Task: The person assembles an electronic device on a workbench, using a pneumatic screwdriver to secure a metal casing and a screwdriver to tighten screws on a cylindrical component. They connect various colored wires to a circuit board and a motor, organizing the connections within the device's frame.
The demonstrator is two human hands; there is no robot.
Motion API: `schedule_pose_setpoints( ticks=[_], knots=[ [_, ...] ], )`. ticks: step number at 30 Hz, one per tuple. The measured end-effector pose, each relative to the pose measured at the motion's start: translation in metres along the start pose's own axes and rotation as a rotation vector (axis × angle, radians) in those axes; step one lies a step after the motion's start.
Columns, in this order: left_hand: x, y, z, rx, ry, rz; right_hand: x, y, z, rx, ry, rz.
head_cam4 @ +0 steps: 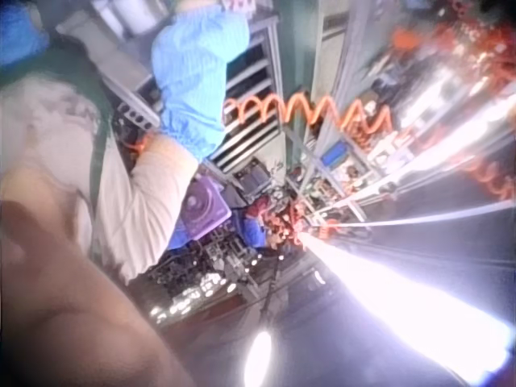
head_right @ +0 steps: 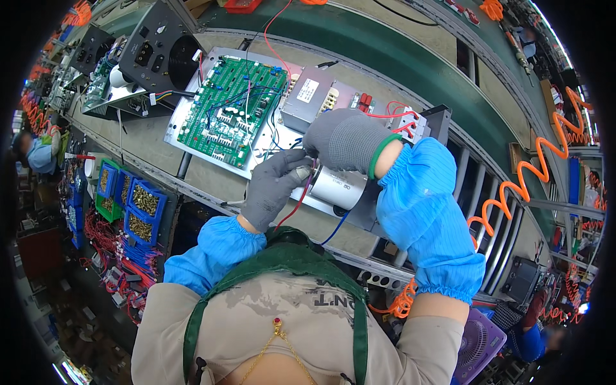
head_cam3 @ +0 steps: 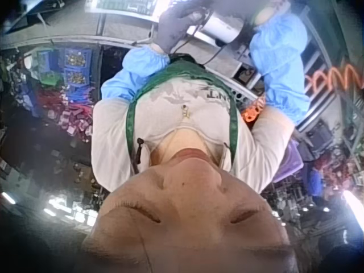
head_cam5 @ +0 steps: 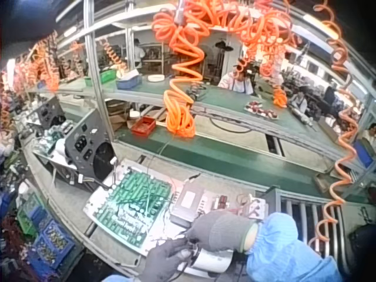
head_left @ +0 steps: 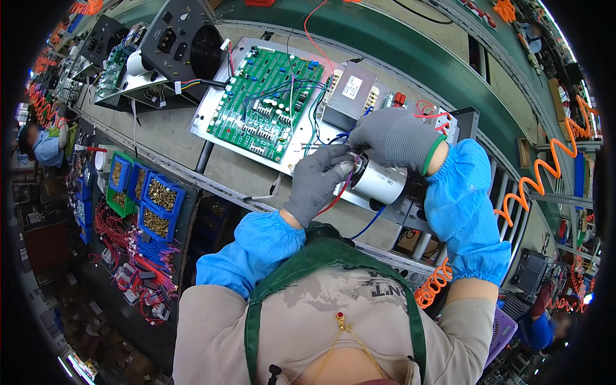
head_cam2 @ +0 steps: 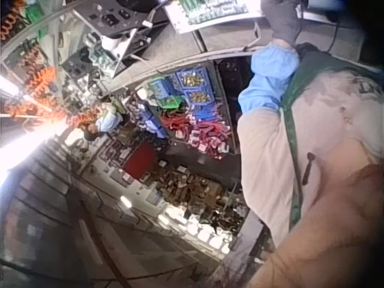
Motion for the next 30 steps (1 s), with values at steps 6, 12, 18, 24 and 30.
schedule_pose_setpoints(
  ticks=[6, 12, 18, 24, 30],
  knots=[
    [0.005, 0.001, -0.001, -0.051, -0.006, 0.064, 0.002, 0.001, -0.001, -0.011, 0.035, -0.019],
    [0.004, 0.003, -0.001, -0.053, 0.001, 0.020, -0.001, 0.005, 0.008, -0.022, 0.041, -0.018],
    [0.006, -0.002, 0.000, -0.089, 0.030, 0.125, 0.000, 0.000, 0.001, 0.002, 0.016, -0.016],
    [0.001, -0.005, -0.007, -0.196, 0.017, 0.041, -0.002, 0.003, 0.005, 0.011, 0.025, -0.015],
    [0.009, 0.001, -0.004, -0.181, 0.048, 0.076, 0.000, 0.004, 0.005, 0.008, 0.050, -0.031]
  ],
)
Point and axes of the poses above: each hand's wrist, its own x-axis towards the middle knuckle, its own z-axis out of the back of the hand, y = z × x, the point moved 1 cm from there along x, towards the middle knuckle, and after that the axes turned 3 degrees about z, right-handed, at the moved point
